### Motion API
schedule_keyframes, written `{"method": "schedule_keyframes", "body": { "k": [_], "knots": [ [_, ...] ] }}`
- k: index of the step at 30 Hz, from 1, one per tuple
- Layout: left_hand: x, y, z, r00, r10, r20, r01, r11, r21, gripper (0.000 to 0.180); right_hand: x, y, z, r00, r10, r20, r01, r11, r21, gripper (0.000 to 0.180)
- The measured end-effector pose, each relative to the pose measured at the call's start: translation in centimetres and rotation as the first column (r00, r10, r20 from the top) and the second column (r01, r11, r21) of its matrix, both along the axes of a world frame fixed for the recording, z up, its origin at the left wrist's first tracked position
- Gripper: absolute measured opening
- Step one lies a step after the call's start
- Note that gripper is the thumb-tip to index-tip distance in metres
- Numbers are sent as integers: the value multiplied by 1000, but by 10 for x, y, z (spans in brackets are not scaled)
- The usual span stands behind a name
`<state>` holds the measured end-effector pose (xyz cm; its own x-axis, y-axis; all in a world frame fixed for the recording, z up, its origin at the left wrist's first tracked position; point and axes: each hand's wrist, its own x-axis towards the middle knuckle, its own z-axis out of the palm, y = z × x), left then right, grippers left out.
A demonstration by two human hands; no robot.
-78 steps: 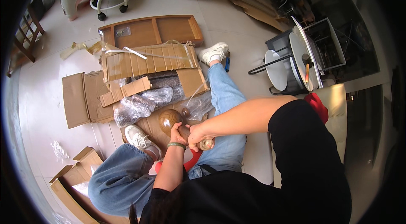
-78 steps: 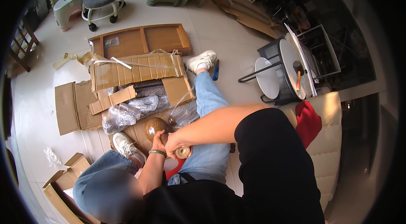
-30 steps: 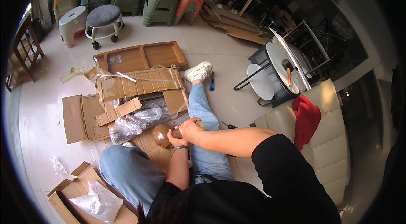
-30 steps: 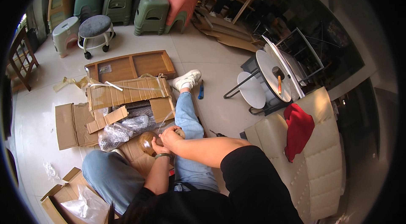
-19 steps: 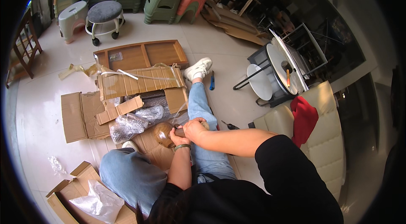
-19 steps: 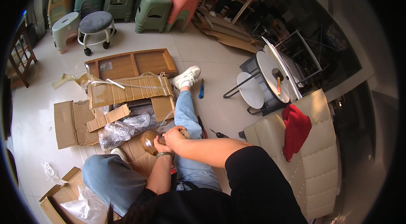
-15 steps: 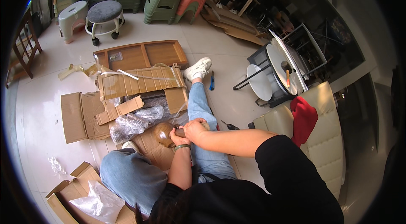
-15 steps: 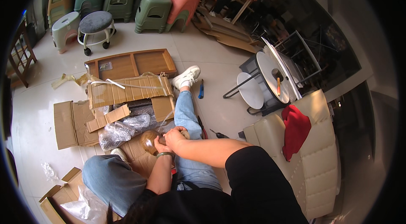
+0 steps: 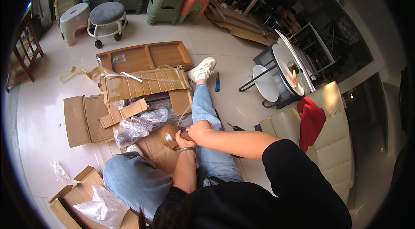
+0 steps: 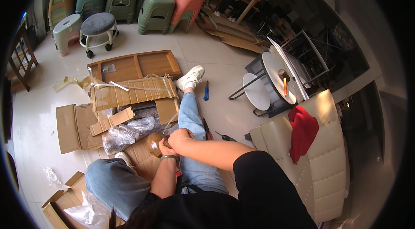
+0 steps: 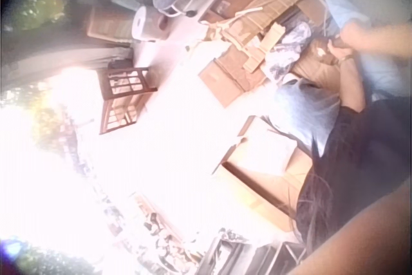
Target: The person sits on the floor and assembles a wooden table leg by inserting and tightening a cylindrical wooden piece into a rounded base. The person repeatedly aligns and twists the components by hand to secure the joint.
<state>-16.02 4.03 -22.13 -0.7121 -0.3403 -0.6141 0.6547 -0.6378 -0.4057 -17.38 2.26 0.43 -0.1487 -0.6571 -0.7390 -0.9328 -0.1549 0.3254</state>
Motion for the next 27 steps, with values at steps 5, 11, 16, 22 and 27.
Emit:
{"method": "schedule_keyframes", "body": {
  "k": [5,11,16,22,27],
  "knots": [
    [9,2,5,996,31,78,-19,989,-146,42,0,4,4,935,-221,278,316,876,-365,31],
    [15,13,-24,988,137,-71,-154,910,-384,45,19,27,-4,649,-42,760,696,437,-570,21],
    [14,16,-56,982,171,84,-82,776,-625,45,22,38,-7,708,87,701,634,361,-684,16],
    [23,11,-55,989,96,-109,-138,858,-495,43,22,62,-8,805,132,578,489,404,-773,11],
    [33,11,-17,986,79,149,1,879,-477,46,15,79,-8,803,169,571,479,387,-788,15]
  ]
}}
